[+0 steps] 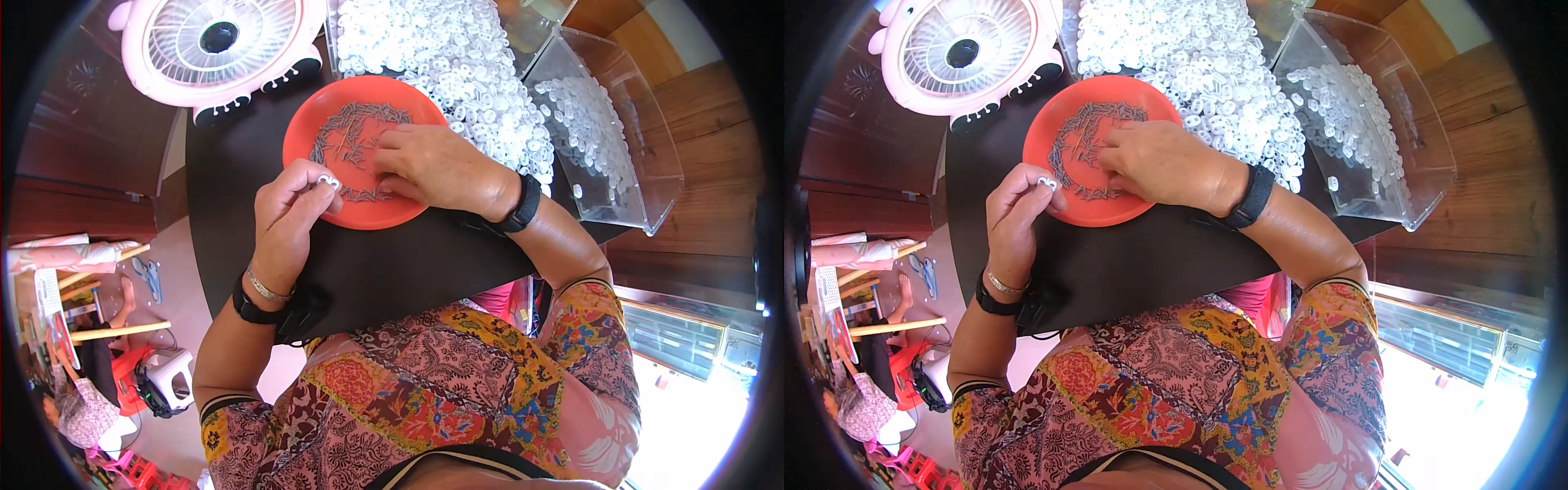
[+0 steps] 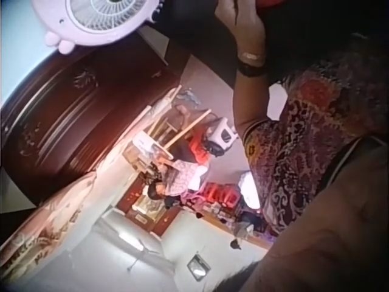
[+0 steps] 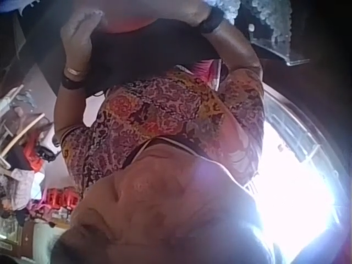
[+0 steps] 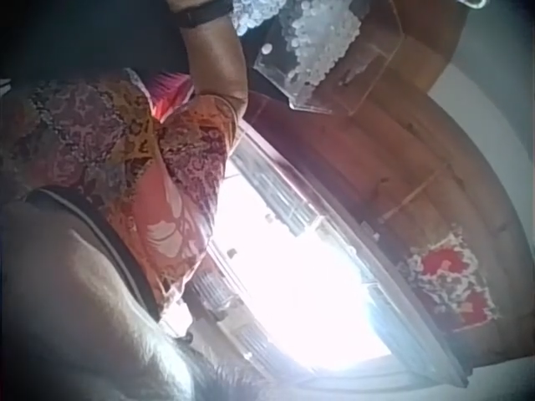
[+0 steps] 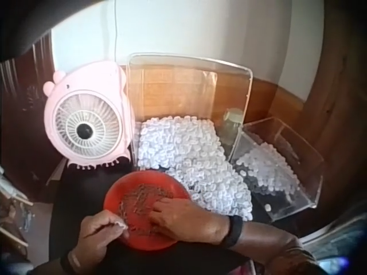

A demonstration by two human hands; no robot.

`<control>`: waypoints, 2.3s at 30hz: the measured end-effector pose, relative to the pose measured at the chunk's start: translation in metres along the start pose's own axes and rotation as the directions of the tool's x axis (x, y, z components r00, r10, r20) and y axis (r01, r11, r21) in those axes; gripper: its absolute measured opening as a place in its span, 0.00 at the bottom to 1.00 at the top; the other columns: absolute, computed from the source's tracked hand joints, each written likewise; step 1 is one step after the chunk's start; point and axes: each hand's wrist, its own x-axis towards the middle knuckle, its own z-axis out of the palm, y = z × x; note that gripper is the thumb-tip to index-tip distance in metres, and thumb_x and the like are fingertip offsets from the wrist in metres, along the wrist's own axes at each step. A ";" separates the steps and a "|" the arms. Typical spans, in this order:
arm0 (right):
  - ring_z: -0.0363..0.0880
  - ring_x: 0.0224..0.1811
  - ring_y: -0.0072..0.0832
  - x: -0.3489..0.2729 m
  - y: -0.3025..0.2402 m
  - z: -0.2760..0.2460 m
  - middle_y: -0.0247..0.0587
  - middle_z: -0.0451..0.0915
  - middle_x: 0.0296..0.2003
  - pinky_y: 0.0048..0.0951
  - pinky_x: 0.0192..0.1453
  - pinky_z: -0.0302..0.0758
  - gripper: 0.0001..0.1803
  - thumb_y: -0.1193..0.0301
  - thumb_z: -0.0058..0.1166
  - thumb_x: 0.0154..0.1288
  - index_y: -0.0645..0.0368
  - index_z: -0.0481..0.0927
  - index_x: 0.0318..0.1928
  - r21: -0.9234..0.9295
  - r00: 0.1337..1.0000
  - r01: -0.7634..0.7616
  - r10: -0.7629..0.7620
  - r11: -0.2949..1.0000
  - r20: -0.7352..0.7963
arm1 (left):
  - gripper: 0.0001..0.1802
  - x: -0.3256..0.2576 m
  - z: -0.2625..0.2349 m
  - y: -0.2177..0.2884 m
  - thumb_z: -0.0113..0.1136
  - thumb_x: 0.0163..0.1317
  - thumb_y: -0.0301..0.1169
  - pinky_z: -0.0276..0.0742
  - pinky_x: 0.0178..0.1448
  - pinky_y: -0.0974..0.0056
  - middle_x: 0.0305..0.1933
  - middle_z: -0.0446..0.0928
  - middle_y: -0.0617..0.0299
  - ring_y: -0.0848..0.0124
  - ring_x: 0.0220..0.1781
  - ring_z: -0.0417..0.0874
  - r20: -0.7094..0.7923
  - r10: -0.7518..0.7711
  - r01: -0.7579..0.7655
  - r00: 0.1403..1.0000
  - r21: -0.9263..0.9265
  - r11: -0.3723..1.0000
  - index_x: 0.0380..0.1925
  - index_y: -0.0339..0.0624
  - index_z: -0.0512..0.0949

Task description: Assembling small white plastic components by manually inserting metal rings into them.

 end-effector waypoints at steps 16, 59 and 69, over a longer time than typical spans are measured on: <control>0.77 0.35 0.26 0.012 -0.008 0.002 0.34 0.76 0.31 0.25 0.40 0.74 0.06 0.78 0.56 0.59 0.61 0.76 0.38 0.462 0.959 -0.150 0.243 0.874 -0.148 | 0.04 -0.006 -0.012 0.000 0.52 0.59 0.24 0.68 0.36 0.73 0.26 0.75 0.63 0.80 0.29 0.73 0.042 -0.021 0.022 0.999 -0.015 1.000 0.30 0.32 0.74; 0.79 0.35 0.24 0.011 -0.036 0.003 0.36 0.79 0.30 0.25 0.39 0.74 0.06 0.80 0.58 0.59 0.60 0.80 0.37 0.695 0.973 0.045 0.126 0.717 -0.194 | 0.08 -0.012 -0.003 0.001 0.50 0.65 0.28 0.76 0.42 0.69 0.31 0.80 0.58 0.73 0.35 0.80 0.125 -0.103 0.122 0.987 -0.153 0.981 0.33 0.34 0.75; 0.73 0.33 0.17 0.008 -0.038 -0.001 0.32 0.75 0.29 0.21 0.39 0.71 0.01 0.79 0.52 0.65 0.63 0.75 0.34 0.750 0.950 -0.138 0.301 0.647 -0.085 | 0.07 -0.013 -0.001 0.008 0.52 0.62 0.26 0.67 0.30 0.71 0.21 0.72 0.65 0.80 0.25 0.70 0.093 -0.098 0.090 0.991 0.088 0.992 0.28 0.34 0.72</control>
